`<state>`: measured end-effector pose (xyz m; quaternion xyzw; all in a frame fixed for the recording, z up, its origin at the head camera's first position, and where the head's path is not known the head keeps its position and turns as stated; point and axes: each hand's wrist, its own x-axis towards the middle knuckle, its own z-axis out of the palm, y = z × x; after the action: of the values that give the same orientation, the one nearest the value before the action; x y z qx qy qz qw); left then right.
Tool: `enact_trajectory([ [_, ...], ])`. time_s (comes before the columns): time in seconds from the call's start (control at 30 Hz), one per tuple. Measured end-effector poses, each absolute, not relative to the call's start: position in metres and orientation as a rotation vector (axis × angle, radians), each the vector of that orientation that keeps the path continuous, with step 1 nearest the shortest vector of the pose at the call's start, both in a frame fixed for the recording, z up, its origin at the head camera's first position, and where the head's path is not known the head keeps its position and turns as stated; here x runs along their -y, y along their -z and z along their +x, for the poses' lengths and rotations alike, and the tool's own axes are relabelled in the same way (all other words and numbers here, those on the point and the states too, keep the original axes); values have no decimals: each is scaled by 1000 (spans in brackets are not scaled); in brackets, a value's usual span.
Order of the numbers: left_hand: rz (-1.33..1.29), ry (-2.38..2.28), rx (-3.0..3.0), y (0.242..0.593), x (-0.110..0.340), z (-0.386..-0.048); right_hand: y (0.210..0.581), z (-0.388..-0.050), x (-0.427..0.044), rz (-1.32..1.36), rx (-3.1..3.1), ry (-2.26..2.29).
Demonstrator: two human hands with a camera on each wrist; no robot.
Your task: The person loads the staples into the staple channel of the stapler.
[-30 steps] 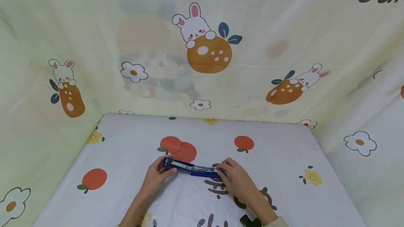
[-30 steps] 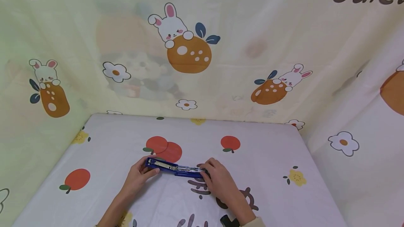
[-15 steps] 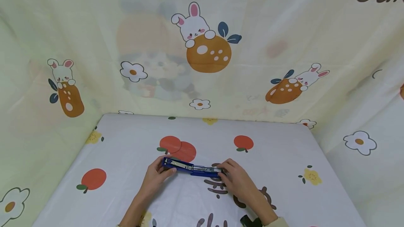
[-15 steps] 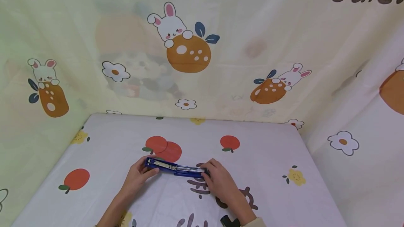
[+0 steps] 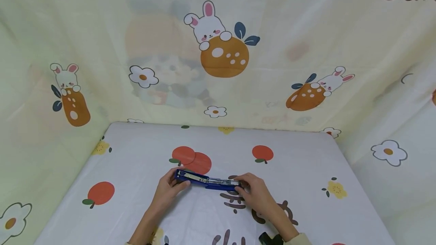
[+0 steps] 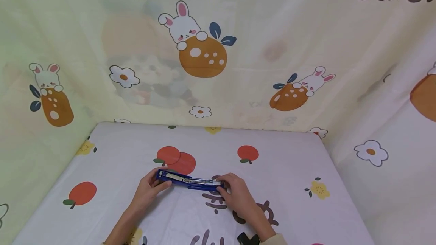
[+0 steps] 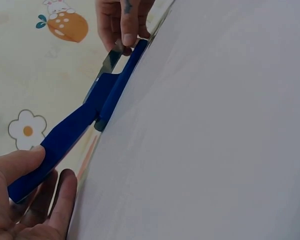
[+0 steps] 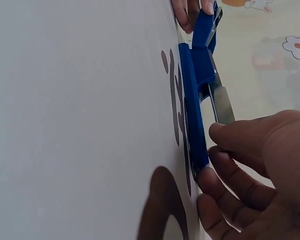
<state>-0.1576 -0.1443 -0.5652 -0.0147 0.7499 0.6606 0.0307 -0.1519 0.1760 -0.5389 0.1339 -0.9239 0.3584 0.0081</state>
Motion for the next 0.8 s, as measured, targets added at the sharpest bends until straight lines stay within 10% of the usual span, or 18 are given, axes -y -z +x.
enact_trajectory([
  [0.8,-4,-2029,-2308,566,149,-155,547,-148,-180,353,2876,-1273],
])
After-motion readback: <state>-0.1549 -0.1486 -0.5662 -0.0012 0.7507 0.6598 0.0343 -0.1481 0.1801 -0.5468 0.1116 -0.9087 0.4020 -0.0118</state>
